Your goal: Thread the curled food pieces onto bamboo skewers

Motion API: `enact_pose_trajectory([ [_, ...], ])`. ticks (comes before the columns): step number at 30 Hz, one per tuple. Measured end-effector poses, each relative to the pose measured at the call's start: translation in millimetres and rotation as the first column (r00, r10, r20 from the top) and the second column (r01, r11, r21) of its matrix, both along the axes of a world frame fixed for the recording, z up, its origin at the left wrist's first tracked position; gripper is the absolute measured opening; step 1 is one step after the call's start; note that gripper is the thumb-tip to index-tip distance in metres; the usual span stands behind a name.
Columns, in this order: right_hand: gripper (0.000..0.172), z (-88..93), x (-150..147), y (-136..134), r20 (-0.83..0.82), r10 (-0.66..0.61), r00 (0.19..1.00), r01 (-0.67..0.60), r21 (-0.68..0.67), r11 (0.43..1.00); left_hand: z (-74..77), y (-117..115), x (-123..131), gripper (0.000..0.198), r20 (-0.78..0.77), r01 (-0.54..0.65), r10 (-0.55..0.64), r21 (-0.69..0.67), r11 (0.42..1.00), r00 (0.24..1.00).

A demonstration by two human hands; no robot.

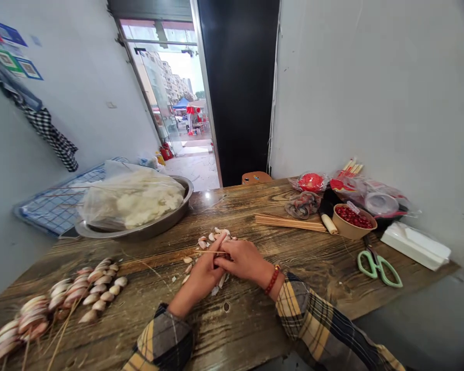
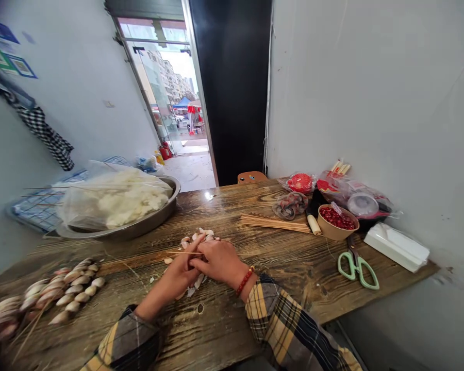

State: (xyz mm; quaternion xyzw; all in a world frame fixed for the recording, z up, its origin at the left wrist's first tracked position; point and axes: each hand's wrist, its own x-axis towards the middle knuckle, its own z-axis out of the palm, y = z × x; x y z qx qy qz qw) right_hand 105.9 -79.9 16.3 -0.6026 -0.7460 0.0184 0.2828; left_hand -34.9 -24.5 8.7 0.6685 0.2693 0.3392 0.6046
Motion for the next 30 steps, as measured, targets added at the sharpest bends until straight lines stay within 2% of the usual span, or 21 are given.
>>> enact_pose_trajectory([
  [5, 0.017, -8.0, 0, 3, -0.185, 0.003, 0.983, 0.000, 0.015, 1.000, 1.9, -3, 2, 0.061, -0.049, 0.014, -0.018, -0.079, 0.997, 0.999],
  [10, 0.017, -11.8, 3, 3, -0.375, -0.041, 0.926, 0.086, 0.104, 0.991, 6.7, -7, 1, 0.037, 0.103, 0.107, -0.085, -0.229, 0.967, 0.991],
  [12, 0.019, -12.4, 4, 2, -0.403, -0.039, 0.915, 0.105, 0.142, 0.984, 6.8, -8, 0, 0.035, 0.135, 0.135, -0.099, -0.292, 0.947, 0.986],
  [20, 0.025, -13.7, 5, 0, -0.361, 0.038, 0.932, 0.049, 0.231, 0.972, 0.7, -8, -3, 0.038, 0.234, 0.145, -0.048, -0.418, 0.897, 0.971],
  [26, 0.025, -14.4, 8, 1, -0.301, 0.050, 0.952, 0.031, 0.260, 0.965, 4.1, -9, -5, 0.031, 0.299, 0.201, -0.047, -0.507, 0.838, 0.953],
  [30, 0.026, -11.9, 6, -2, -0.270, 0.013, 0.963, 0.047, 0.216, 0.975, 4.0, -8, -6, 0.029, 0.291, 0.160, -0.007, -0.504, 0.849, 0.957],
])
